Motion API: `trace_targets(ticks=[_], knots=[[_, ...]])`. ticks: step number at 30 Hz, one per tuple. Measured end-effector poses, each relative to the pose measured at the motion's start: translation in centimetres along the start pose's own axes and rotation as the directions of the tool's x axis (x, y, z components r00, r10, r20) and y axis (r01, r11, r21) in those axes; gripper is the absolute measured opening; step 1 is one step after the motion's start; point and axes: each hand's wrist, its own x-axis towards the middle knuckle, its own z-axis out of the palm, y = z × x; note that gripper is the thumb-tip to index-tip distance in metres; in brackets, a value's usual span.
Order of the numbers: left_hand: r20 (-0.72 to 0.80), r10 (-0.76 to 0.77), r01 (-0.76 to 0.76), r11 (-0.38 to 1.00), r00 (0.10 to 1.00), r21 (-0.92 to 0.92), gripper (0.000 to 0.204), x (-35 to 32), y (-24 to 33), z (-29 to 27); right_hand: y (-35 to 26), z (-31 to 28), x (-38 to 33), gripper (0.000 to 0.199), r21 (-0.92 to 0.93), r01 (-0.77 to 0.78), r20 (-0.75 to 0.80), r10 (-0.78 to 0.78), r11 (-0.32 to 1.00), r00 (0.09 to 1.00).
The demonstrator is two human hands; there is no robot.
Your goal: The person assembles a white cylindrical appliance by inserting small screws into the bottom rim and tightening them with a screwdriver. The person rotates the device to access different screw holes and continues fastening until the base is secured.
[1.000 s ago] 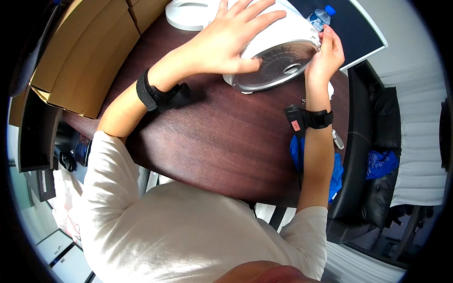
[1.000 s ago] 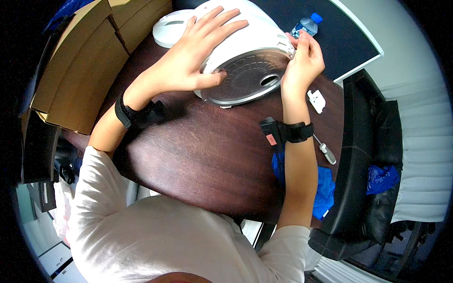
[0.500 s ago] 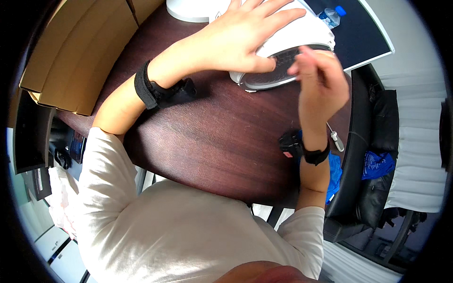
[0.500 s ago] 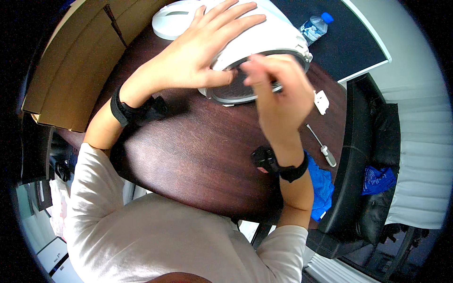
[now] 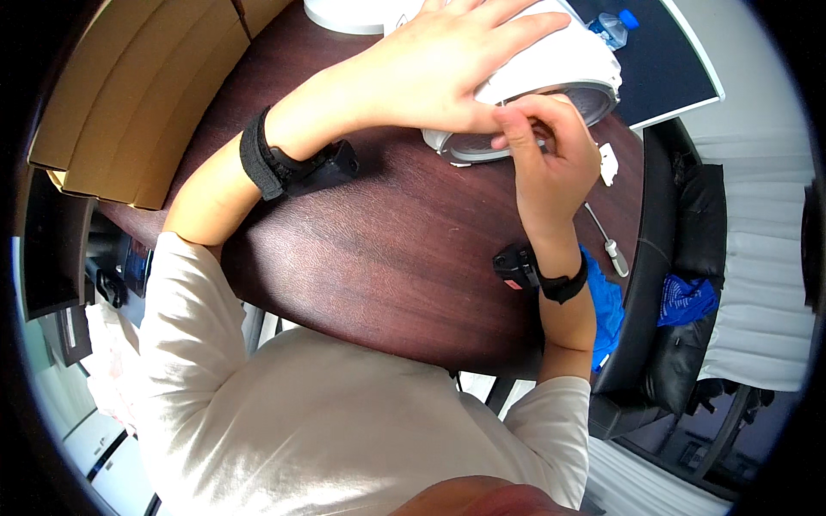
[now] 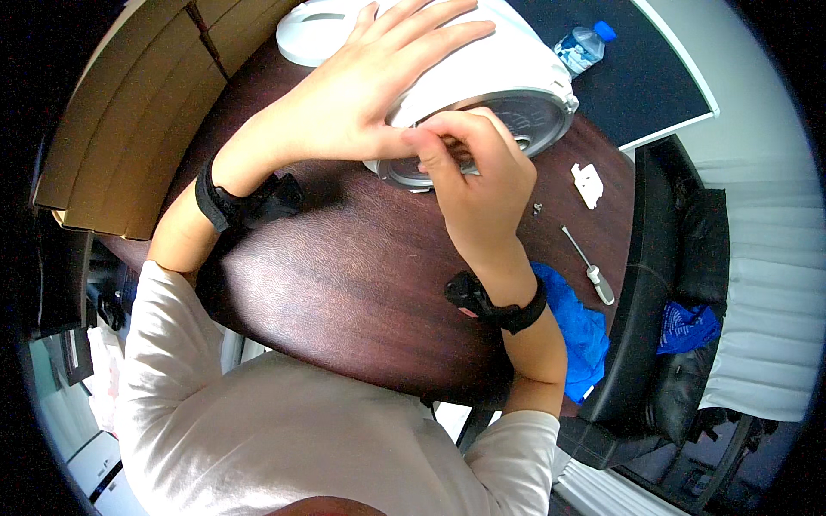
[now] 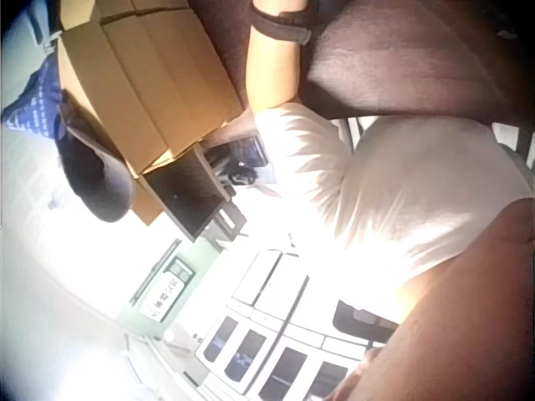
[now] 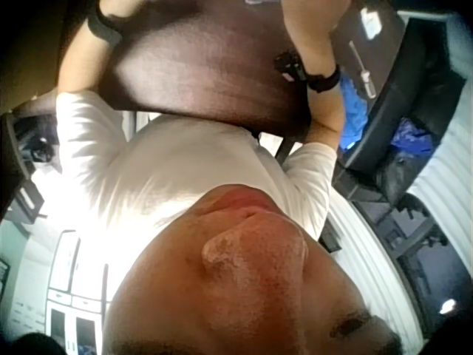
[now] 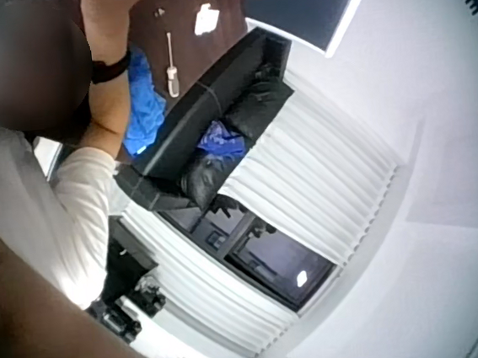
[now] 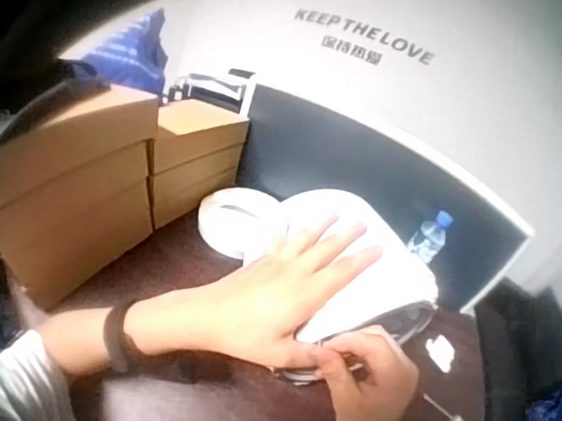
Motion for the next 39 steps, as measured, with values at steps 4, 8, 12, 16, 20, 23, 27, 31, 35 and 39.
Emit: trace_targets(ticks=[4, 8, 12, 16, 20, 23, 27, 31, 35, 39], knots=[[-0.005, -0.003, 0.003, 1.0, 1.0, -0.008, 0.093, 0.0, 0.1, 0.0, -0.3, -0.1, -0.2, 0.011, -0.082, -0.053, -0.014, 0.052, 0.995, 0.999], [-0.004, -0.008, 0.008, 1.0, 1.0, -0.003, 0.093, 0.0, 0.2, -0.1, -0.3, -0.2, -0.5, 0.011, -0.169, -0.038, -0.025, 0.034, 0.985, 0.999], [-0.007, -0.006, 0.006, 1.0, 1.0, -0.012, 0.092, 0.0, 0.3, -0.2, -0.5, -0.3, -0.4, 0.012, -0.175, -0.06, -0.031, 0.056, 0.983, 0.998], [-0.013, -0.005, 0.005, 1.0, 1.0, -0.006, 0.091, 0.0, 0.3, -0.1, -0.6, 0.0, -0.5, 0.014, -0.15, -0.127, -0.071, 0.117, 0.981, 0.991], [-0.014, -0.009, 0.01, 1.0, 1.0, 0.006, 0.09, -0.1, 0.3, -0.2, -0.6, 0.0, -0.5, 0.016, -0.223, -0.133, -0.076, 0.119, 0.966, 0.99], [-0.017, -0.01, 0.01, 1.0, 1.0, 0.009, 0.091, -0.1, 0.3, -0.1, -1.3, 0.1, -0.4, 0.016, -0.321, -0.082, -0.075, 0.061, 0.944, 0.995], [-0.053, 0.008, -0.007, 1.0, 0.999, 0.02, 0.091, -0.3, 0.2, 0.1, -1.8, 0.7, -0.6, 0.015, -0.432, 0.001, -0.096, -0.047, 0.902, 0.994], [-0.082, -0.02, 0.021, 1.0, 0.996, 0.01, 0.091, -0.3, 0.8, 0.3, -2.6, 0.7, -0.9, 0.015, -0.556, 0.009, -0.077, -0.063, 0.831, 0.995], [-0.169, -0.061, 0.062, 0.998, 0.984, 0.0, 0.091, -0.6, 1.8, 0.9, -2.5, 0.1, -1.1, 0.016, -0.627, 0.101, -0.015, -0.141, 0.772, 0.99], [-0.23, -0.073, 0.087, 0.995, 0.97, 0.048, 0.092, -0.5, 2.4, 1.6, -2.4, -0.4, -1.4, 0.014, -0.647, 0.122, 0.001, -0.159, 0.753, 0.987]])
